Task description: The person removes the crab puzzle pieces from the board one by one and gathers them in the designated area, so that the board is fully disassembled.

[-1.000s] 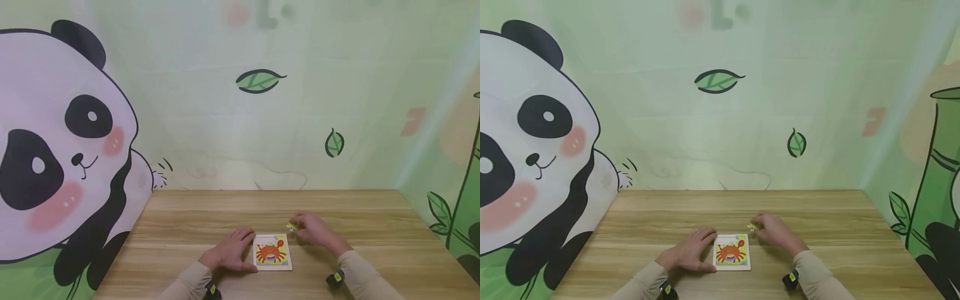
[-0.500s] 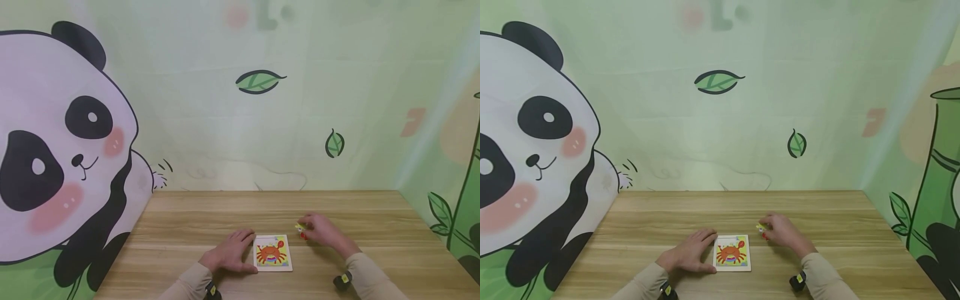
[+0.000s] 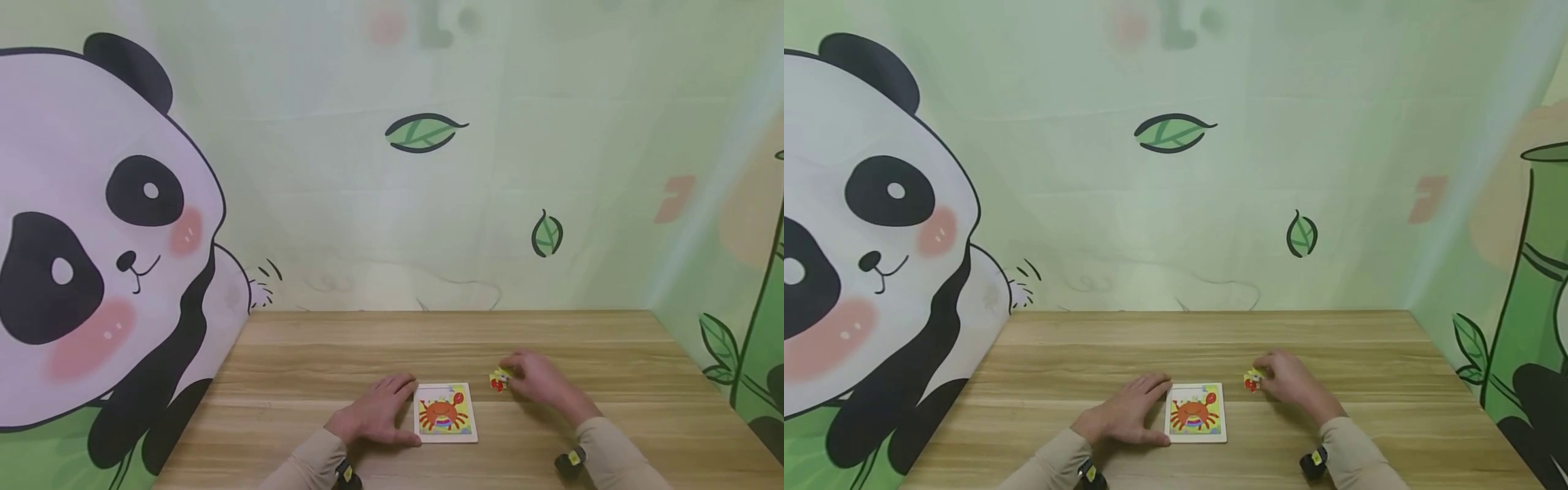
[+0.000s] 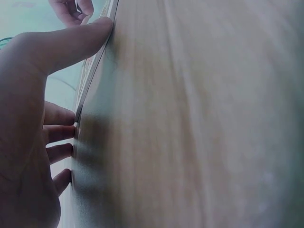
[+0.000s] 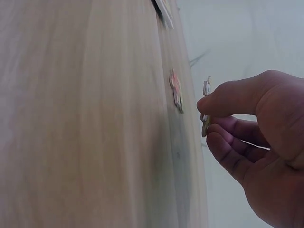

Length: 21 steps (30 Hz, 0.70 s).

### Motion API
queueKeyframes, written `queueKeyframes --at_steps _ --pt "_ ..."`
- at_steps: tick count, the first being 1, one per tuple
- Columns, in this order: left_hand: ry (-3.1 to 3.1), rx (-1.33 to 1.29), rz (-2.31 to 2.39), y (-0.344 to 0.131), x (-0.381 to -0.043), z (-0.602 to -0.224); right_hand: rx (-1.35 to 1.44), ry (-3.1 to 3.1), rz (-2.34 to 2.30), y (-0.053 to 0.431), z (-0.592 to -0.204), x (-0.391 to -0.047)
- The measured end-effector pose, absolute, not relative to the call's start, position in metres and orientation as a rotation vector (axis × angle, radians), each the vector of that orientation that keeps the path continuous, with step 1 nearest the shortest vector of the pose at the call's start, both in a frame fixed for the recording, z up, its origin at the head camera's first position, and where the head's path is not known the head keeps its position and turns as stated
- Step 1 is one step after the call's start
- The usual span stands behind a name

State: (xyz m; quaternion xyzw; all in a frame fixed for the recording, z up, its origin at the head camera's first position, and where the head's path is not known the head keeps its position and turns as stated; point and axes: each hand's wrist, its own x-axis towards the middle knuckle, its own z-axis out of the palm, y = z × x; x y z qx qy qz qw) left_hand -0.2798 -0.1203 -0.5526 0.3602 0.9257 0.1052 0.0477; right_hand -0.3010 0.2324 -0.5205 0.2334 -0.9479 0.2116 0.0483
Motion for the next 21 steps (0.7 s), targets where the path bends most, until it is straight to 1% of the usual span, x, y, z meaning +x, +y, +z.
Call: queueKeyframes --at_steps 21 --pt "2.824 1.082 0.305 -0.118 -0.276 -0.545 0.695 -2.903 0.552 0.254 -0.525 -0.297"
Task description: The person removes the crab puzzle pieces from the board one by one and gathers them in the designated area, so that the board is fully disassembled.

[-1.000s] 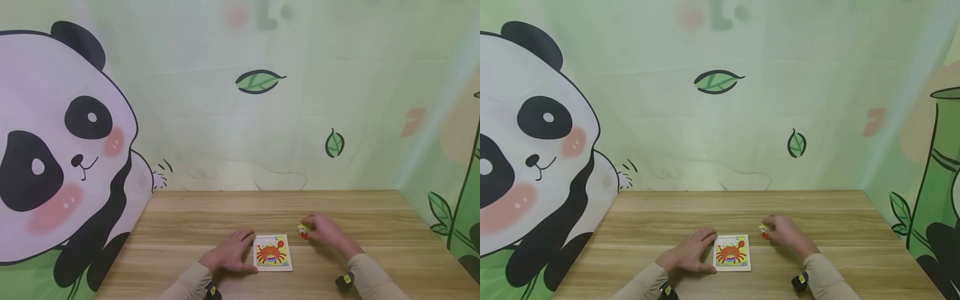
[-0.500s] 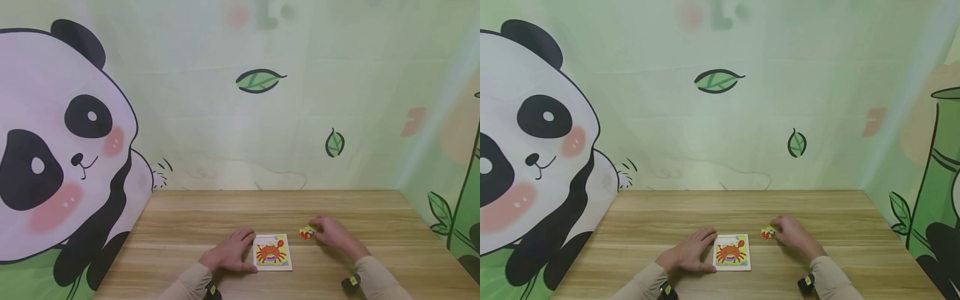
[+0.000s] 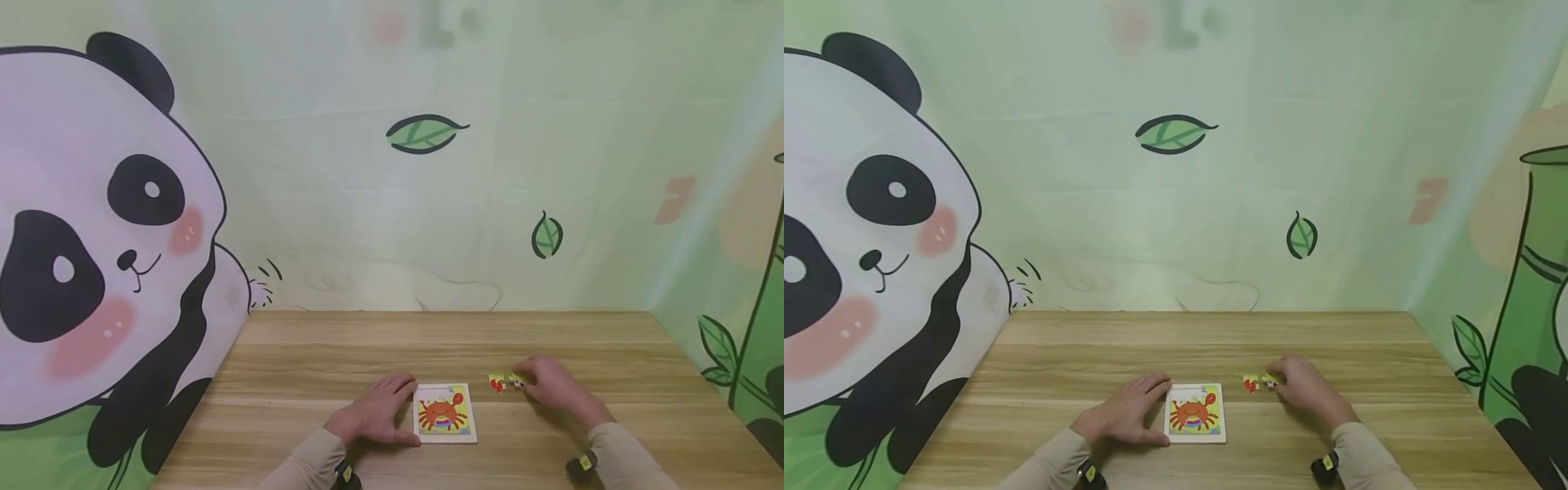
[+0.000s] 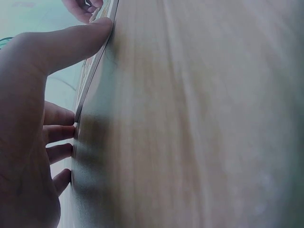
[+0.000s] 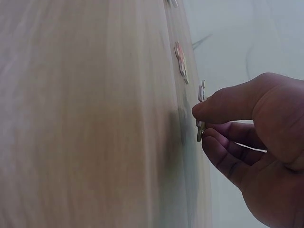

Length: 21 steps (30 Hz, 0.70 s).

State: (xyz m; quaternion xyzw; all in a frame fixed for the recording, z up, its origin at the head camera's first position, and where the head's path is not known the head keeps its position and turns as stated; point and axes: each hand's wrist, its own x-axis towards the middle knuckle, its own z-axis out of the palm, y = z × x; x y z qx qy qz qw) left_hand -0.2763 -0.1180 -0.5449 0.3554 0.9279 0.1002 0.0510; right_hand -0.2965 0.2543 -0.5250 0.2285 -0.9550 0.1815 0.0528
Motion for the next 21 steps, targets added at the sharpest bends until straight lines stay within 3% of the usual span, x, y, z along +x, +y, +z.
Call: queueKeyframes --at_steps 21 --pt "2.827 1.108 0.311 -0.1192 -0.276 -0.5465 0.702 -2.918 0.461 0.2599 -0.5286 -0.2927"
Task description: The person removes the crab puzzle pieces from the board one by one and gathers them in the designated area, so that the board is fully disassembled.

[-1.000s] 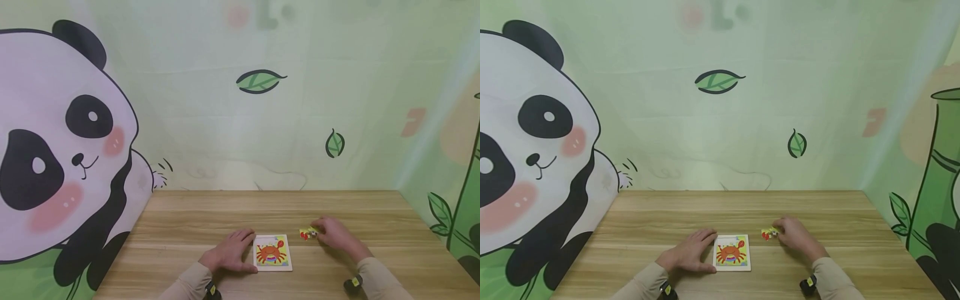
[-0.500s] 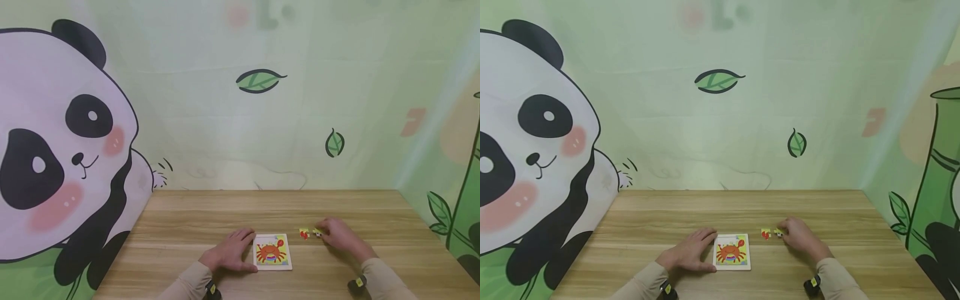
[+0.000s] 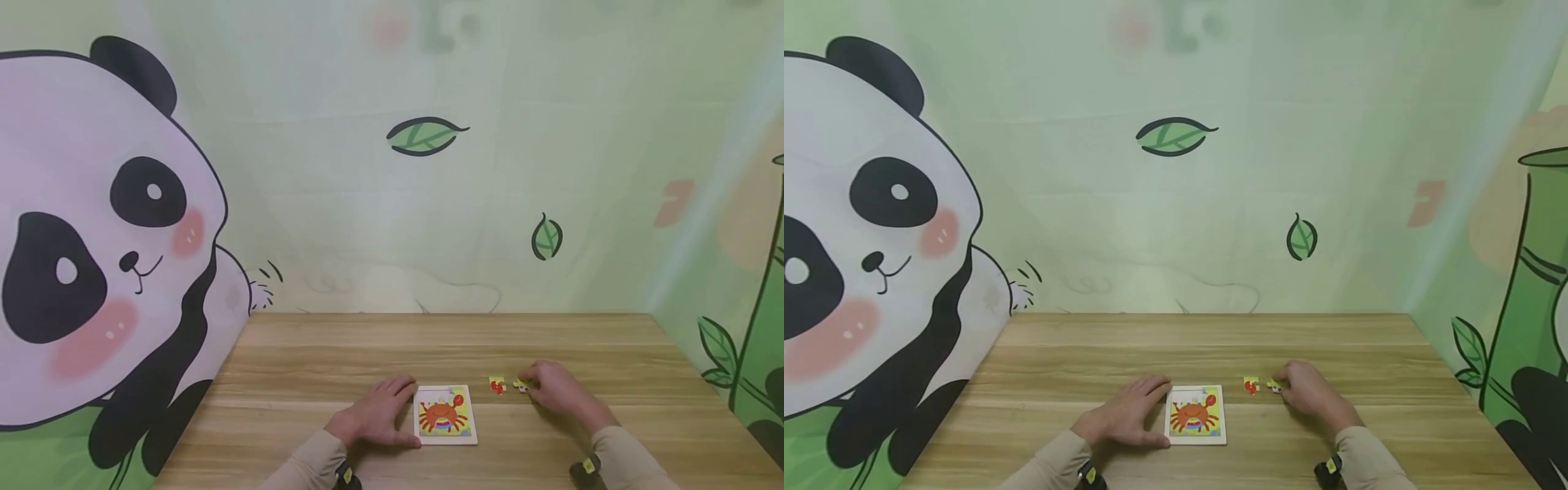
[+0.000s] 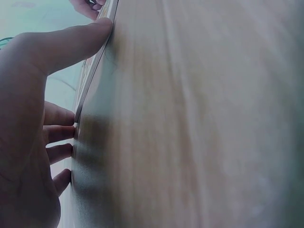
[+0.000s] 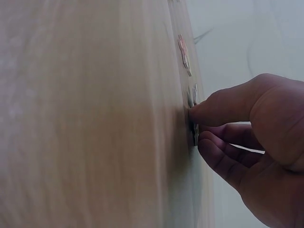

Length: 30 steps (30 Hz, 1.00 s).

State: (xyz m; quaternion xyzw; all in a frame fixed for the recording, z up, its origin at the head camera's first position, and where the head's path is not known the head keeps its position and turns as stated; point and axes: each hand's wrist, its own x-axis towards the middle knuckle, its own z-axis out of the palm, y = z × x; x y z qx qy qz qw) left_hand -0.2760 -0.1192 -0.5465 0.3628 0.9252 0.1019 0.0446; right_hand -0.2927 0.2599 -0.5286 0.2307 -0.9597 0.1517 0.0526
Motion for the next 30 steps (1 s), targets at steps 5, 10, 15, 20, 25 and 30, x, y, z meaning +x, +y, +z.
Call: queueKeyframes --at_steps 5,10,15,20,25,30 --pt "2.828 1.114 0.311 -0.1199 -0.2773 -0.5473 0.688 -2.932 0.478 0.2595 -0.5283 -0.2918" --pt "2.827 1.117 0.307 -0.12 -0.2774 -0.55 0.694 -2.942 0.501 0.2585 -0.5275 -0.2902" --pt "2.828 1.115 0.301 -0.12 -0.2777 -0.5513 0.722 -2.935 0.484 0.2578 -0.5258 -0.2892" --pt "2.826 1.1 0.299 -0.1199 -0.2783 -0.5505 0.723 -2.945 0.473 0.2571 -0.5242 -0.2894" --pt "2.829 1.088 0.282 -0.1193 -0.2789 -0.5508 0.719 -2.937 0.46 0.2568 -0.5238 -0.2895" --pt "2.833 1.091 0.275 -0.1188 -0.2785 -0.5506 0.698 -2.95 0.462 0.2561 -0.5249 -0.2913"
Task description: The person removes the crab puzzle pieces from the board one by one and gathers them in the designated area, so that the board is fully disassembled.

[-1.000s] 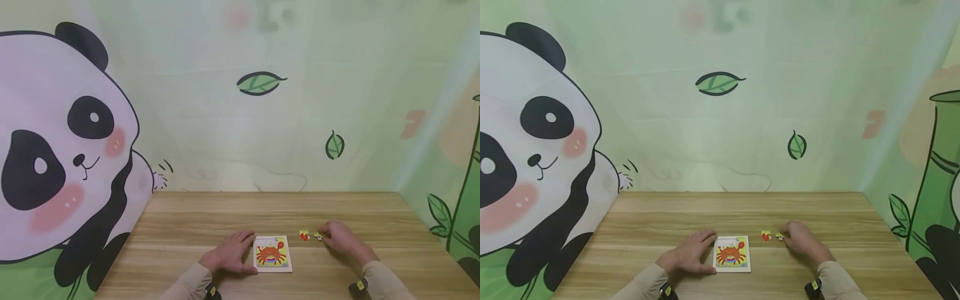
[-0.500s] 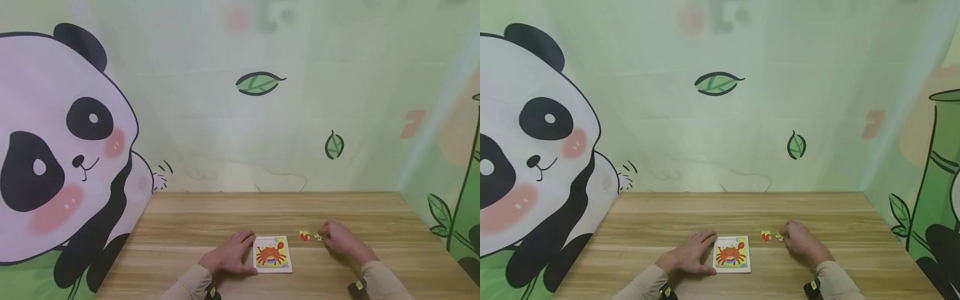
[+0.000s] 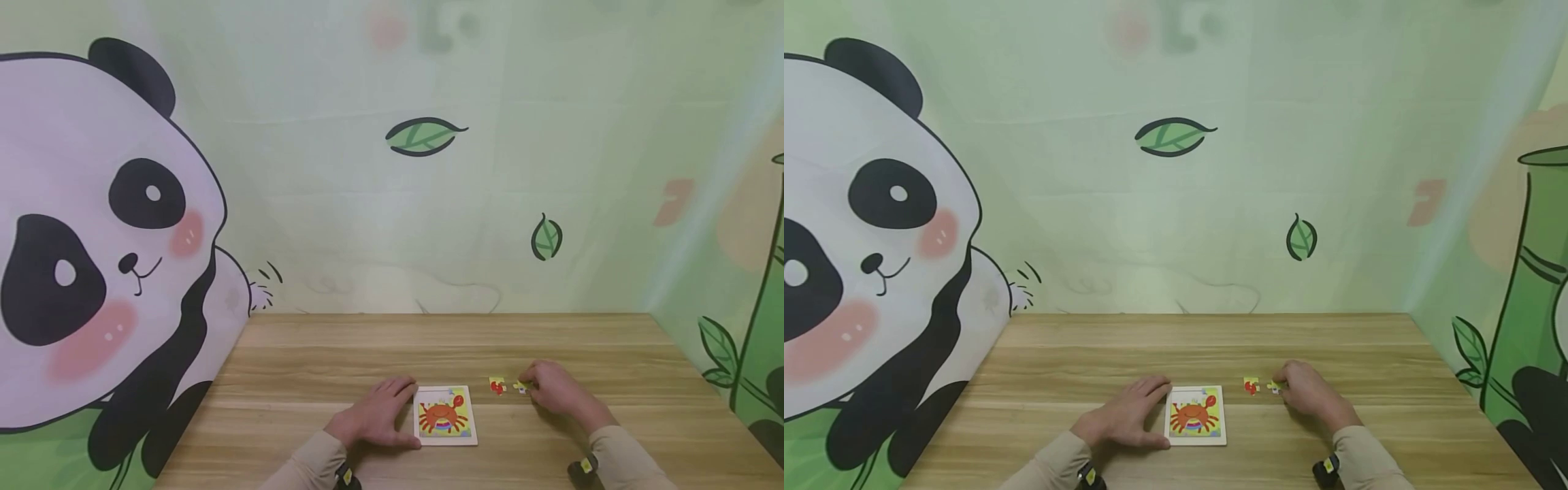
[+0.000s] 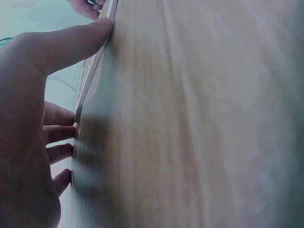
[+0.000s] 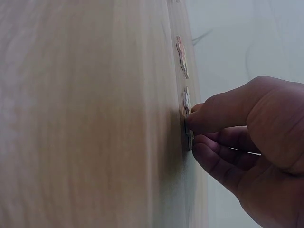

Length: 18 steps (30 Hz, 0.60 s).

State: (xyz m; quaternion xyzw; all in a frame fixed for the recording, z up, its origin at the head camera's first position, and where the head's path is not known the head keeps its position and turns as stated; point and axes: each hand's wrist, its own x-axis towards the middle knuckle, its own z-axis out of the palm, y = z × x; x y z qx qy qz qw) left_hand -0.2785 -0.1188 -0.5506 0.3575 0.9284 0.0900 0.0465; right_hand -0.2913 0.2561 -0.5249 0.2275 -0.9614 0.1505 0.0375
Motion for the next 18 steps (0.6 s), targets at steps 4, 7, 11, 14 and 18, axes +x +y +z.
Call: queueKeyframes --at_steps 4,7,11,14,18 --pt "2.834 1.1 0.276 -0.1185 -0.278 -0.5498 0.68 -2.96 0.475 0.2564 -0.5254 -0.2922" --pt "2.835 1.105 0.276 -0.1185 -0.2775 -0.5488 0.686 -2.954 0.479 0.257 -0.5257 -0.2925" --pt "2.837 1.11 0.273 -0.1186 -0.2766 -0.5482 0.681 -2.96 0.505 0.2577 -0.5264 -0.2928" --pt "2.837 1.108 0.276 -0.1184 -0.2761 -0.5478 0.67 -2.973 0.523 0.2578 -0.5262 -0.2926" --pt "2.835 1.098 0.284 -0.118 -0.276 -0.547 0.657 -2.984 0.521 0.2578 -0.5255 -0.2924"
